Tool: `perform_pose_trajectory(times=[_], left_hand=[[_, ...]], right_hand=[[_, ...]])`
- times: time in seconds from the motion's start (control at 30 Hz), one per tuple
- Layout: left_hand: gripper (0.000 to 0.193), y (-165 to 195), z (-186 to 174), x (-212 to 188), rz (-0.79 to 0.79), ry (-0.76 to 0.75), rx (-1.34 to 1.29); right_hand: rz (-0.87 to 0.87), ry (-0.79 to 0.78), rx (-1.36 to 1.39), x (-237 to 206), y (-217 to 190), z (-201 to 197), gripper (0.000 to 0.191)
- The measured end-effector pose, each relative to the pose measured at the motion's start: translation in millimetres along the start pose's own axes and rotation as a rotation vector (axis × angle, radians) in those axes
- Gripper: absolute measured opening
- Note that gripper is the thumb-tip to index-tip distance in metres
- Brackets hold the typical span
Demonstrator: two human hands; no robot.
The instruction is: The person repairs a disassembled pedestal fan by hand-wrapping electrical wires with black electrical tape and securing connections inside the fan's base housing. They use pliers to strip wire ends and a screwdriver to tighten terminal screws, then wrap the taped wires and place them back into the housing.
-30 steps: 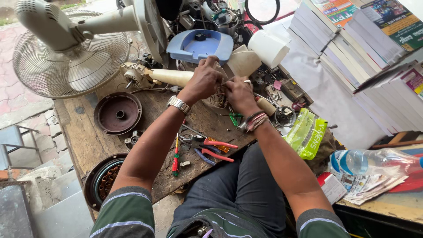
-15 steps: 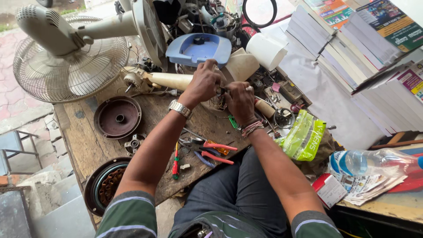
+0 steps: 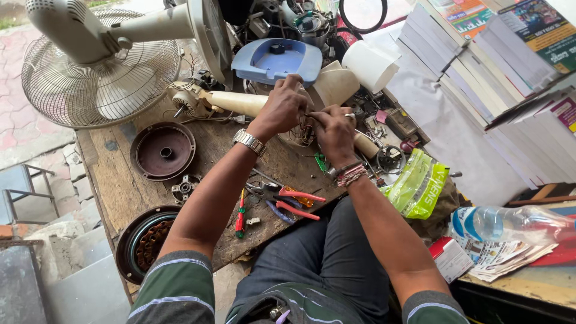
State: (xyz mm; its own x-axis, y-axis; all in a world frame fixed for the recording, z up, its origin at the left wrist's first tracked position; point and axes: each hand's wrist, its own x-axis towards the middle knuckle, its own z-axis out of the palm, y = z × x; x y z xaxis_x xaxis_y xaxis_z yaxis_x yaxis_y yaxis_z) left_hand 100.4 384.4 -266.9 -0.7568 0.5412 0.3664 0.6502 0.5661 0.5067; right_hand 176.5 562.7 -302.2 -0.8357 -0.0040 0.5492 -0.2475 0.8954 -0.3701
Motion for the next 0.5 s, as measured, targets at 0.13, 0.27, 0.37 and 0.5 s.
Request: perform_pose_trajectory(times=[0.13,0.27,0.37,0.5], left_hand=[[0.016,0,0,-1,0.071,0.053,0.019],[0.015,3,0,-10,0.069,0.081,0.010],[0.015,4,-2,-10,0.061,0.061,-0.007],[0.022,4,-5,-9,0.055,0.060,0.030]], right_hand=[[-0.057,-0.204,-0.028,9,15,13,0.020],[0.430,-0.533,0.716,12,27,16,0.031],[0.422,-0.523,0.696,7,29,9,0.030],[0.145,-0.379,0.335,2,21,-13,0.036]])
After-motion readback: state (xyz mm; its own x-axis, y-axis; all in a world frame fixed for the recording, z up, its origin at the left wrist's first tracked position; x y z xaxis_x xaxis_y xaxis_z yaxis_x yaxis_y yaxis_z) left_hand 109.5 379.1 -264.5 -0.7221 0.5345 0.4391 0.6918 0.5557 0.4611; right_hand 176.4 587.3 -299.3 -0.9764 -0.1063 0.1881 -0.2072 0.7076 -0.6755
